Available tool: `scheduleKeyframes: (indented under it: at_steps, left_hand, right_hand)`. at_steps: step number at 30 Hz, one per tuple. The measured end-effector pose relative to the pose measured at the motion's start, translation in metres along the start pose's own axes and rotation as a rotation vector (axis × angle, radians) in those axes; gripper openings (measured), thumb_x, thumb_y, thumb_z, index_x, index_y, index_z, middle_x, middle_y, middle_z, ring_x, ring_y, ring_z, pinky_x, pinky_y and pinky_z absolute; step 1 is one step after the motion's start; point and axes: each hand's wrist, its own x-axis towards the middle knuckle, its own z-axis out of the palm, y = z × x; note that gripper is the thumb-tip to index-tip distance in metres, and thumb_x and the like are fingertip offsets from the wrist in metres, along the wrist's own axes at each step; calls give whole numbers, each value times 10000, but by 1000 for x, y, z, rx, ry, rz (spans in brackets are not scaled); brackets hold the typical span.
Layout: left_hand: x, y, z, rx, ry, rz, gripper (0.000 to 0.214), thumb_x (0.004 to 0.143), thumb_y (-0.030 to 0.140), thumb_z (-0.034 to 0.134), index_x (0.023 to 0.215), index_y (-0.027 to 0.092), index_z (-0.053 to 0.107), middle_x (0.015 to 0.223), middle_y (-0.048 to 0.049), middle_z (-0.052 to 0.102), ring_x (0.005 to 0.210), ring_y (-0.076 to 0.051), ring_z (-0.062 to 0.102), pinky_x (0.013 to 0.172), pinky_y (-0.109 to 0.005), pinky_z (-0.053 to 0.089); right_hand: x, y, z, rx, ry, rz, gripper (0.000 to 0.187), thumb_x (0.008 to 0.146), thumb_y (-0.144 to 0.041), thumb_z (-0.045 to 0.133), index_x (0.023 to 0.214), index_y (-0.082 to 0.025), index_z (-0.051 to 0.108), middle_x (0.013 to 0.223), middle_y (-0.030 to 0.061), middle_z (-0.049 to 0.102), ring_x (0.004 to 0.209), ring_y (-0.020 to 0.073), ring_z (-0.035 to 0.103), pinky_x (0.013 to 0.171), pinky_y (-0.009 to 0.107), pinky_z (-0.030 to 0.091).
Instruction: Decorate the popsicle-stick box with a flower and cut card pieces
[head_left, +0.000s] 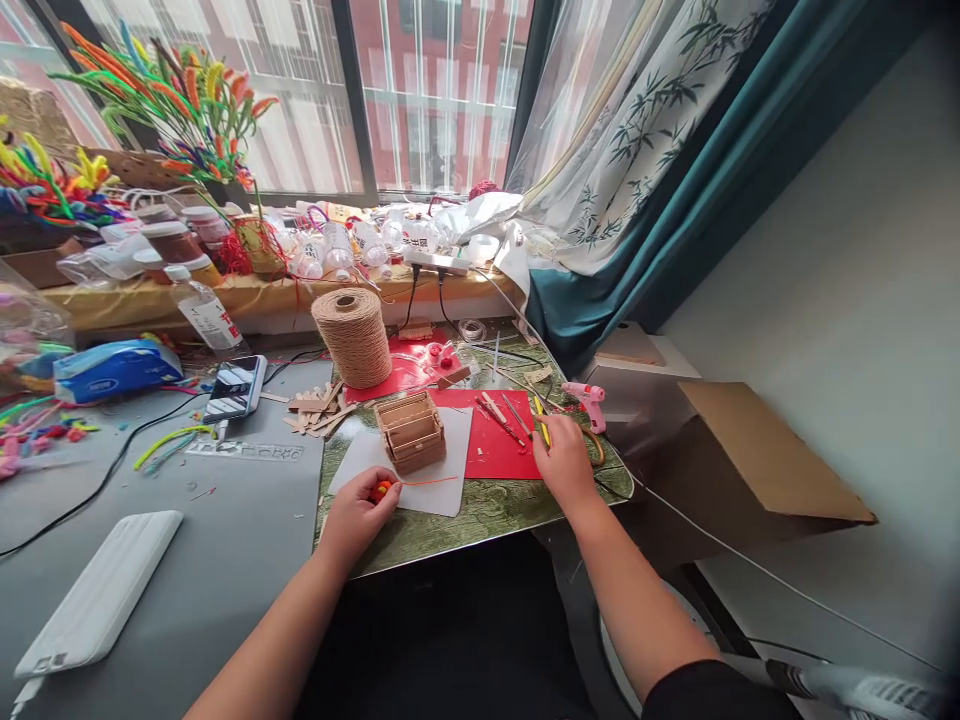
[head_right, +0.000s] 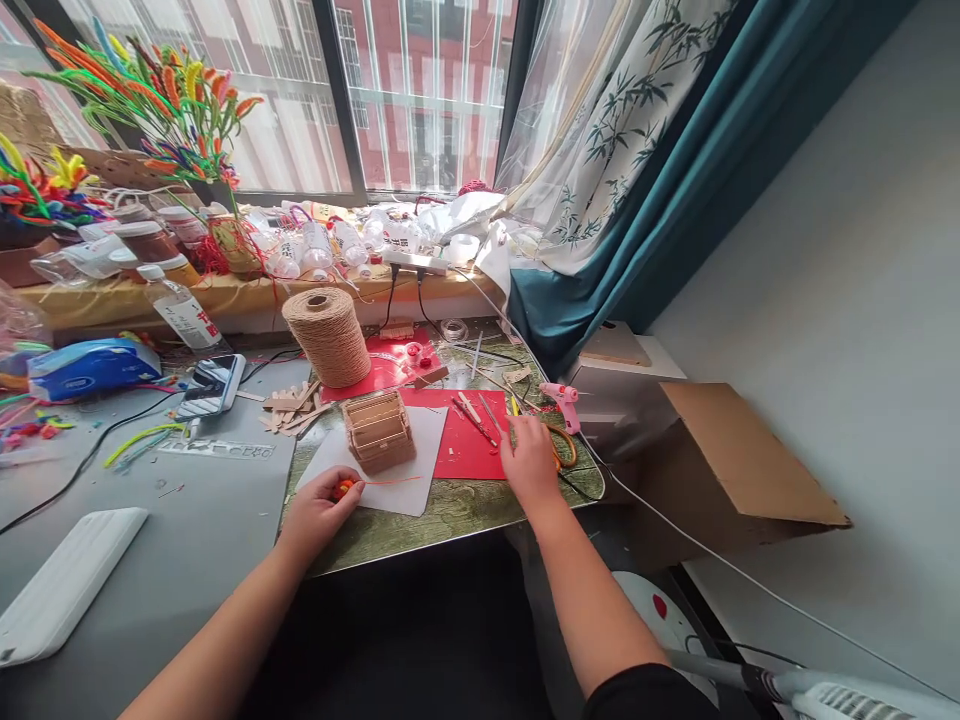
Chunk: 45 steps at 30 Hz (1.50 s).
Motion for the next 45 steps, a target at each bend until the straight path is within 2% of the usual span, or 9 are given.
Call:
scheduleKeyframes:
  at_steps: [6,13,18,22,27,31,35,39,45]
  left_hand:
    - [1,-2,0,-41,11,14,217,918,436,620,901,222,656,729,26,610,637,-137,533,618,-247,436]
    - [-7,2,-4,-109,93,59,193,953,396,573,919,216,632,821,3,645,699,-141,557,684,-256,469]
    - [-11,1,-8,-111,106,74,189,955,402,579,930,223,633,795,8,632,687,-145,564,670,-259,474]
    - [-12,-4,-7,-97,109,88,191,952,409,582,937,228,641,810,6,658,696,-151,593,678,-264,486]
    - [-12,-5,-5,-73,215,117,179,945,386,586,947,222,659,845,-8,687,728,-159,624,734,-278,513]
    - [-13,-2,-7,-51,277,167,148,955,350,575,929,222,644,859,-13,681,761,-160,626,758,-280,510]
    - [-18,-2,-7,-50,346,196,138,959,327,567,903,216,625,839,-15,649,768,-158,610,767,-283,505]
    - [-21,1,-10,-81,435,171,134,954,326,579,908,210,625,836,-13,648,765,-153,609,778,-283,510]
    - [-18,33,-28,-89,504,92,160,951,354,603,909,204,634,835,-13,665,739,-139,613,742,-260,513]
  right_hand:
    - [11,60,-25,-311,-299,264,437,845,-252,698,1270,-156,658,1197,173,631,1127,310,599,966,381,453]
    - [24,75,-28,-135,-480,490,548,632,-152,781,1165,-126,655,908,91,686,759,222,651,664,288,440]
    - [24,65,-43,-49,-459,437,496,646,-113,722,1137,-147,664,767,23,672,660,183,631,618,272,441]
    - [22,50,-55,116,-345,403,476,677,-175,705,1151,-166,661,814,48,679,712,208,644,662,309,489]
    - [3,8,-48,716,-248,435,466,694,-302,768,1113,-209,587,955,54,646,821,199,624,711,310,508]
    - [-41,-49,-24,1288,-606,445,463,758,-458,851,1016,-223,547,826,-31,506,592,81,441,557,234,370]
    - [-89,-98,-5,1608,-895,475,521,807,-611,812,998,-221,525,794,-43,434,567,57,336,527,219,271]
    - [-115,-123,3,1643,-1176,553,492,874,-629,741,1033,-205,550,766,-37,451,560,59,353,526,222,274]
    - [-125,-136,15,1552,-1206,467,482,885,-628,731,997,-226,489,767,-46,488,564,67,410,560,232,331]
